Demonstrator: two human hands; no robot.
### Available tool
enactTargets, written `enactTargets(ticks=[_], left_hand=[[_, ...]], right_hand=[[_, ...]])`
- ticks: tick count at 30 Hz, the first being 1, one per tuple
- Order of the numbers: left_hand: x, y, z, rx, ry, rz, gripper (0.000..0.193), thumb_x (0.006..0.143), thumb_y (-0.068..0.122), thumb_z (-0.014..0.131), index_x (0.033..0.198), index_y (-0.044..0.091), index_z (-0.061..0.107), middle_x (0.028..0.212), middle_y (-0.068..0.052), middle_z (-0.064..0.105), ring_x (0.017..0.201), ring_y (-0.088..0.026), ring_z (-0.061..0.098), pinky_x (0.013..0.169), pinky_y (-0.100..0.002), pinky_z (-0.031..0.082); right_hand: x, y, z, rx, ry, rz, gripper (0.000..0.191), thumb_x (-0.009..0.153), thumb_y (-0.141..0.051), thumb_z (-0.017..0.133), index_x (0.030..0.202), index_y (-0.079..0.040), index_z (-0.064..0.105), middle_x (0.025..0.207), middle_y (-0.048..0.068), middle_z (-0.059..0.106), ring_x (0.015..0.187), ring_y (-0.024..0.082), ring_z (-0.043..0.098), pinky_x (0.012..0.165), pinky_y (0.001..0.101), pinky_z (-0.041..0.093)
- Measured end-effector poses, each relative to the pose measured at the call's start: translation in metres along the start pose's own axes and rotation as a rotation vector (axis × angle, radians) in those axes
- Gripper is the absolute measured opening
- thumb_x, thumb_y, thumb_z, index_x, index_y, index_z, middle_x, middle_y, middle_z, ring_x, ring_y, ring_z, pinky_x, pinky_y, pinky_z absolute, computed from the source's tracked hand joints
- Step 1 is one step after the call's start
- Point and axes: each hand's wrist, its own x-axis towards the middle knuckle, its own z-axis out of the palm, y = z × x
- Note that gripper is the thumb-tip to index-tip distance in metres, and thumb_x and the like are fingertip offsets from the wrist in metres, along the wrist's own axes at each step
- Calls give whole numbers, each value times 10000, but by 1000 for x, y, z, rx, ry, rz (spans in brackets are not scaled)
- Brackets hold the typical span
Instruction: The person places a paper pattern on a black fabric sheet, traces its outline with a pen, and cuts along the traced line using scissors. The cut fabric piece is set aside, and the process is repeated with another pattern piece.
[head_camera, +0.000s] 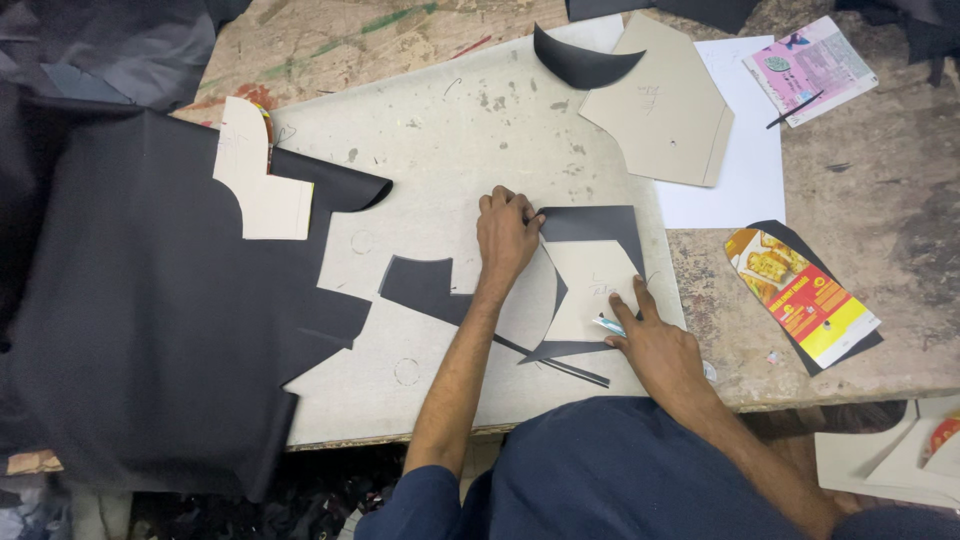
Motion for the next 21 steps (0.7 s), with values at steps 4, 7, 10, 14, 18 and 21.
enactTargets(ticks=[4,7,10,14,18,21], left_hand=[[1,2,-3,-27,19,26,176,785,132,842,805,34,698,1003,-94,604,954,-275,548,761,-414,531],[2,4,-5,-43,-5,15,181,790,112,836,782,25,677,1025,-88,601,980,-276,548,743,-424,540],[6,6,-8,-18,-22,20,175,780,109,839,793,37,680,1041,-79,600,993,-270,552,732,-413,552],[12,11,-15,-2,-50,-20,193,750,143,872,777,49,705,1040,-63,610,1001,-260,562,747,-397,561],[7,13,-23,74,106,162,230,680,120,861,877,49,766,1082,-94,648,996,-282,595,771,-435,541],[-13,7,-27,65,74,421,212,779,14,770,983,65,800,1143,-76,707,1049,-257,647,872,-406,561]], right_hand=[[2,-2,-6,-7,-18,21,678,903,-500,594,1482,-180,451,1599,217,342,675,292,770,520,372,640],[4,-3,-7,-45,15,-8,804,876,-458,603,1621,-256,379,1578,239,400,600,300,758,493,362,623],[7,-1,-5,-38,36,-37,738,881,-466,615,1536,-202,400,1504,276,436,601,278,763,497,351,613],[13,4,2,-45,12,-58,725,920,-472,588,1537,-146,390,1485,314,443,603,267,762,480,344,611],[13,5,7,-75,21,-65,696,940,-428,562,1542,-128,383,1487,338,415,596,279,760,462,343,615],[9,5,9,-87,35,-55,664,950,-425,541,1536,-153,390,1533,319,373,605,281,766,480,352,620]])
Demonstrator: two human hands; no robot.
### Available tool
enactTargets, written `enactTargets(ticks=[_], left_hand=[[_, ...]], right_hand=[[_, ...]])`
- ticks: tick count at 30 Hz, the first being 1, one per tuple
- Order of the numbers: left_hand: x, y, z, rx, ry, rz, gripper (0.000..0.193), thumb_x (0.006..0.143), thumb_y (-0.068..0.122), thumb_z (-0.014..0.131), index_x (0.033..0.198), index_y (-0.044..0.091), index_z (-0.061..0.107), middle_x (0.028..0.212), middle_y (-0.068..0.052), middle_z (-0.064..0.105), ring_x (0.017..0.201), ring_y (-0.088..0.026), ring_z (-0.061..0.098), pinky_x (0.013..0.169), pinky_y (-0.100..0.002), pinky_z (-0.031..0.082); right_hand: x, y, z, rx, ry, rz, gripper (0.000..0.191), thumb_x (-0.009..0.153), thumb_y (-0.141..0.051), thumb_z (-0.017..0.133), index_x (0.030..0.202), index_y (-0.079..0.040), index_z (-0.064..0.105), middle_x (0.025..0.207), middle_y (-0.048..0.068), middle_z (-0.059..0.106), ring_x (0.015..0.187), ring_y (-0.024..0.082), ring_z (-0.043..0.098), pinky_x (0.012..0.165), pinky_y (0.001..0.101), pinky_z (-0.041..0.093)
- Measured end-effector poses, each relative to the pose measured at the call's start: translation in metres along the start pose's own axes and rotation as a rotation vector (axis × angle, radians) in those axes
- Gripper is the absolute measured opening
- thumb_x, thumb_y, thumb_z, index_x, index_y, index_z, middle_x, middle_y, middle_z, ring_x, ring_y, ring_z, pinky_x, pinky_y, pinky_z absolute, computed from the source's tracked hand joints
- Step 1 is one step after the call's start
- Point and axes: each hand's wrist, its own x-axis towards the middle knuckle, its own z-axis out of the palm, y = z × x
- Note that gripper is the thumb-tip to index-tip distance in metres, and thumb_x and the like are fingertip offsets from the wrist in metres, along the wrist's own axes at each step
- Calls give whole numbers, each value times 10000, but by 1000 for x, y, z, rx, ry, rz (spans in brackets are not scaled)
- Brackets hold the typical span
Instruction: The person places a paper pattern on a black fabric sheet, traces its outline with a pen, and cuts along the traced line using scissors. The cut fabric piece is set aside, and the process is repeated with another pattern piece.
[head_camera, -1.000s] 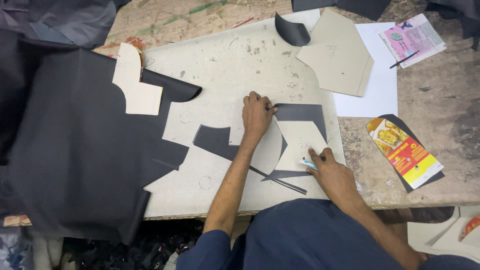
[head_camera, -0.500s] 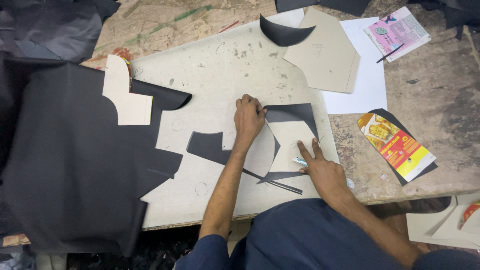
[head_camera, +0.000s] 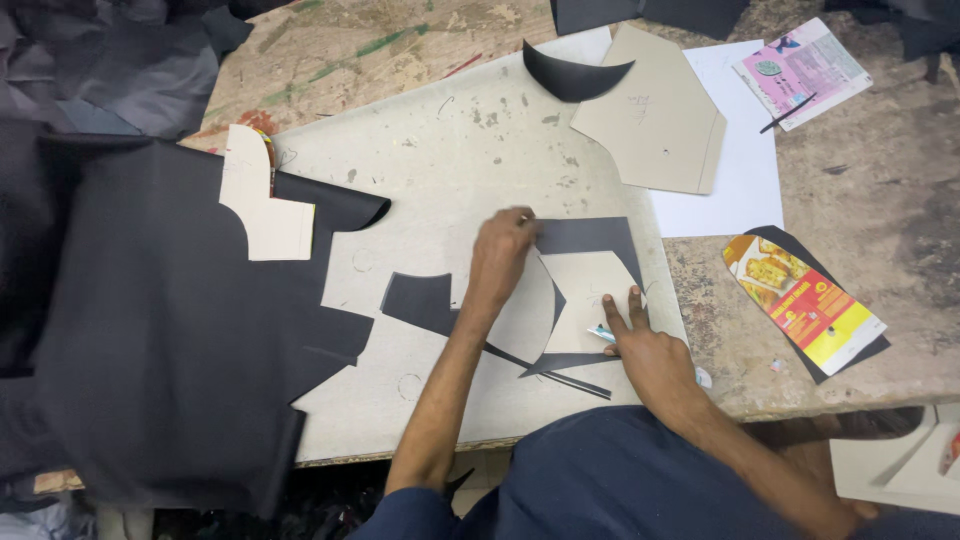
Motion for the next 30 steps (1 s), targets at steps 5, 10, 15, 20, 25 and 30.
enactTargets(ticks=[5,10,15,20,25,30], left_hand=[[-23,-3,1,-240,-180,-30,202,824,42,749,1010,98,804,1127,-35,767,1055,-218,694,900,-332,573],[-30,-3,13,-279,-89,-85,146,845,60,746,966,110,811,1067,-11,785,1007,-184,712,879,-302,595],[-30,-2,21,-282,-41,-88,119,852,50,758,947,102,808,1025,-5,788,960,-177,717,831,-309,601],[-29,-1,21,-363,-42,-149,118,844,44,768,943,96,806,991,-10,792,934,-169,713,816,-301,595],[-30,-1,21,-440,-63,-207,137,838,38,773,963,89,799,973,-23,792,927,-170,702,812,-294,584],[-34,-4,23,-490,-57,-237,143,840,38,777,967,99,800,979,-22,792,926,-161,702,802,-299,596]], right_hand=[[-8,5,3,139,-17,65,644,945,-421,538,1551,-246,411,1619,242,276,679,299,771,507,372,637],[-18,12,11,246,178,29,637,881,-536,615,1445,-258,515,1613,166,352,783,326,772,604,412,651],[-19,15,18,291,116,99,701,851,-540,664,1456,-219,514,1596,134,378,829,320,773,616,428,655],[-20,14,19,296,73,132,779,837,-550,684,1506,-200,496,1581,122,385,848,310,773,638,432,661],[-23,14,22,304,189,104,775,795,-550,721,1447,-179,527,1533,117,448,899,336,764,643,455,651],[-23,15,26,284,181,104,757,798,-546,731,1431,-172,549,1527,120,464,898,328,764,627,426,656]])
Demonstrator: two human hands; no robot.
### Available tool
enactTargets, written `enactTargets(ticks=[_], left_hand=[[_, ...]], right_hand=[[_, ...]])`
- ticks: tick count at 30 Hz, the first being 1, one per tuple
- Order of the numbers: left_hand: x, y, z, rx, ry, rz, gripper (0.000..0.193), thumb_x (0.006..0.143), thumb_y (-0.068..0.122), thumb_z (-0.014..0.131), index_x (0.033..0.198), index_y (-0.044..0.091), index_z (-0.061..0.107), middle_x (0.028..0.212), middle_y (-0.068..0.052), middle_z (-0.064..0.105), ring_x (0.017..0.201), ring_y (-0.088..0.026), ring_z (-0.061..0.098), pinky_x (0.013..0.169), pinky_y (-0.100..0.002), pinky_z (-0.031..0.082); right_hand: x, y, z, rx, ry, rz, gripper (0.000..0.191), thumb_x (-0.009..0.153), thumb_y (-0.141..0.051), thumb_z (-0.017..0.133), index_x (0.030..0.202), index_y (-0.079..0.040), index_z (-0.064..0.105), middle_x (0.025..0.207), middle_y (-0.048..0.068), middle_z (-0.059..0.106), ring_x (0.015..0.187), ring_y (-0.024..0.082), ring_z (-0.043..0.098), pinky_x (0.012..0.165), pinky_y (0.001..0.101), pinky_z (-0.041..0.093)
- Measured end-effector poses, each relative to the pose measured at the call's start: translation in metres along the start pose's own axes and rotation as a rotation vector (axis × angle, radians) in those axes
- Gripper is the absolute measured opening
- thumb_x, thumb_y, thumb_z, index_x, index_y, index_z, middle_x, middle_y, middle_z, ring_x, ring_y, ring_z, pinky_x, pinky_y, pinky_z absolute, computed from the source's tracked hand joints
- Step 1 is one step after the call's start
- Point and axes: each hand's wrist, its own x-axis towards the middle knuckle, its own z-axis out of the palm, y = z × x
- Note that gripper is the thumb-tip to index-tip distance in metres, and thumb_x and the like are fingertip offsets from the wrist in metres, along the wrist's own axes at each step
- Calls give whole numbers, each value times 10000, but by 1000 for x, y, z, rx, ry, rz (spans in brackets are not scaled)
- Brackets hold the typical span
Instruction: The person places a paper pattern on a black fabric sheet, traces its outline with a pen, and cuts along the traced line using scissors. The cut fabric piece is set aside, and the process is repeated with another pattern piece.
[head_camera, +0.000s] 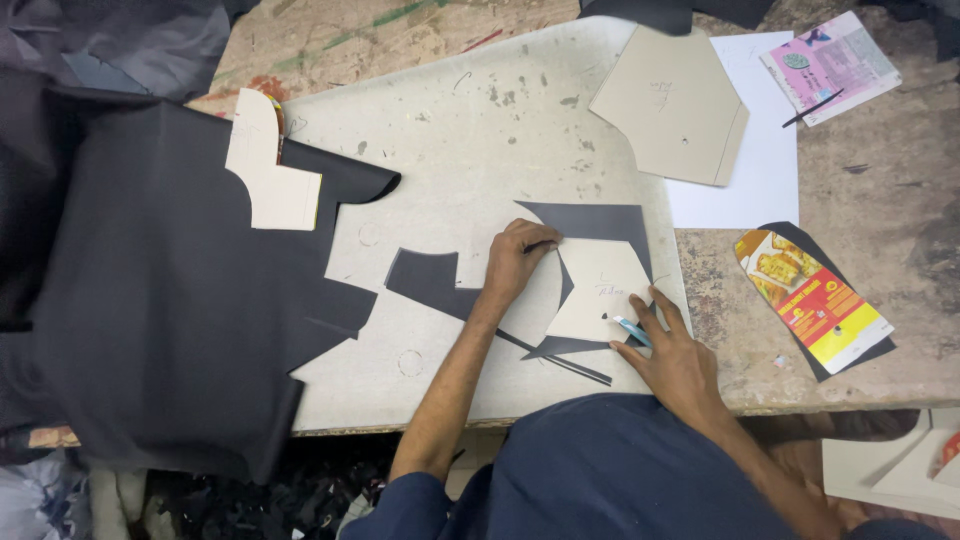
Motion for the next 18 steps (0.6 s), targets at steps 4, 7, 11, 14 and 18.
enactTargets(ticks=[4,7,11,14,18], left_hand=[[-7,-3,2,-17,24,8,146,830,44,788,964,100,804,990,-26,784,916,-151,702,781,-298,602],[-10,-4,4,6,37,11,120,836,55,788,943,108,805,988,-16,786,912,-138,703,767,-280,609],[-10,-2,3,-6,39,-24,124,835,54,787,945,109,805,985,-15,780,897,-133,704,766,-278,612],[-8,1,2,-5,27,-56,123,849,53,776,951,115,805,977,-11,778,887,-128,707,758,-273,614],[-8,6,1,13,21,-88,121,846,53,780,950,108,811,956,-17,778,874,-138,698,744,-286,599]], right_hand=[[-6,2,-1,15,122,-74,722,789,-532,754,1396,-170,607,1513,92,510,900,326,764,645,416,645],[-7,2,-2,35,56,-40,742,773,-523,775,1395,-156,605,1520,108,500,874,307,767,607,394,644],[-5,-1,-4,50,30,-19,737,766,-503,787,1389,-154,606,1517,108,500,869,306,767,613,395,646],[-5,-2,-7,86,41,-21,727,761,-469,802,1383,-145,610,1505,118,503,927,318,755,644,402,644],[-13,3,-12,228,172,-93,633,765,-320,824,1332,-98,653,1467,125,564,1066,319,721,792,409,621]])
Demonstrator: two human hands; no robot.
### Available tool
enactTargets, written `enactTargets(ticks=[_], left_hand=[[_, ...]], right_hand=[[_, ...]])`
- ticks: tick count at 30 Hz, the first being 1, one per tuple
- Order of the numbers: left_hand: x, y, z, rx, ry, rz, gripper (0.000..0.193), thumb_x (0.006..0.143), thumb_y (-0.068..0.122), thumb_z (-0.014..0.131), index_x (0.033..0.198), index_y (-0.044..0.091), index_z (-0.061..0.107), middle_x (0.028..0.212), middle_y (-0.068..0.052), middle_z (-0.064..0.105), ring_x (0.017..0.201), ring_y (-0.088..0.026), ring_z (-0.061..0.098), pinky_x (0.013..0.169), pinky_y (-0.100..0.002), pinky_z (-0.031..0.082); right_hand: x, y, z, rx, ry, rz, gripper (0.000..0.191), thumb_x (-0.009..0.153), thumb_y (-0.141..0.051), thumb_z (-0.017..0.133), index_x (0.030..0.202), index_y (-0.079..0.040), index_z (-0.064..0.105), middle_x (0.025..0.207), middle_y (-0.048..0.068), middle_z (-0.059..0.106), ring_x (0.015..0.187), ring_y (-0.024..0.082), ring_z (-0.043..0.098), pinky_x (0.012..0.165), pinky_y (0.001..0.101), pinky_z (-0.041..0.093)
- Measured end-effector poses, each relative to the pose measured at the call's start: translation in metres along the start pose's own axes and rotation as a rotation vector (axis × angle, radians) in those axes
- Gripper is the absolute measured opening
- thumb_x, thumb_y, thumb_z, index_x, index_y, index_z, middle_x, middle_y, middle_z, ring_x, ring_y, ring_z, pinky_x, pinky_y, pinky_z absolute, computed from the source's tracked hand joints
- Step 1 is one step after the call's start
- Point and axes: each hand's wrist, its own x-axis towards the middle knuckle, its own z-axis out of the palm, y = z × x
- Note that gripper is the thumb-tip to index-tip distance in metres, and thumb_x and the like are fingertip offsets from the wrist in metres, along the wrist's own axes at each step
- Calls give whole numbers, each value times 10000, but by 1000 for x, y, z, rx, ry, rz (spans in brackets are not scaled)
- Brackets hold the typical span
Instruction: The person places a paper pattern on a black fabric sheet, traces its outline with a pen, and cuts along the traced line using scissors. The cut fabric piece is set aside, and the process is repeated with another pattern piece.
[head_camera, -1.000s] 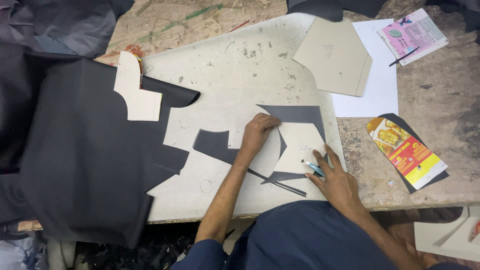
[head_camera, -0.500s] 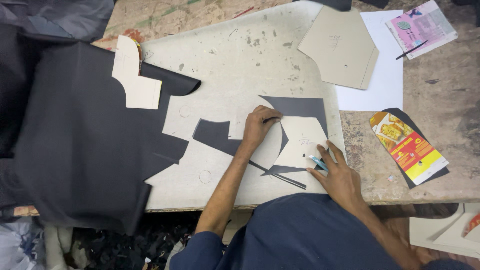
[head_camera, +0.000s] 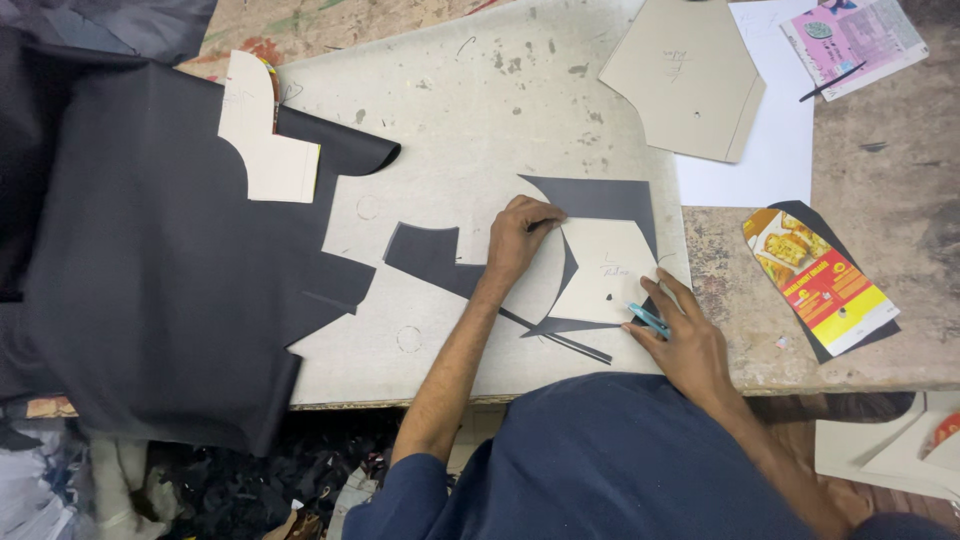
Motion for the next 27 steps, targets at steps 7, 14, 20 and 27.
enactTargets(ticks=[7,14,20,27], left_hand=[[-1,1,1,-2,-2,22,128,855,45,767,965,100,804,981,-33,773,922,-148,697,759,-280,610],[-2,3,1,-7,-2,1,151,848,21,768,969,103,807,965,-44,769,902,-150,704,766,-276,617],[-2,-2,4,-67,-2,-29,145,873,22,751,980,105,803,999,-55,737,886,-151,708,805,-276,631],[-1,-7,6,-81,7,-55,135,868,34,767,981,99,803,1003,-59,736,888,-151,707,805,-284,629]], right_hand=[[-15,16,-9,212,196,26,345,942,-30,700,1286,-51,692,1314,117,699,1180,287,712,976,358,584],[-31,25,1,256,60,28,383,879,-19,689,1253,-92,722,1311,80,714,1155,244,717,952,333,584],[-29,31,13,188,-75,-6,439,860,-73,716,1291,-151,698,1359,39,681,1167,227,697,933,335,588],[-30,28,13,200,-65,-8,442,857,-91,720,1294,-154,697,1361,32,681,1157,232,704,914,340,597]])
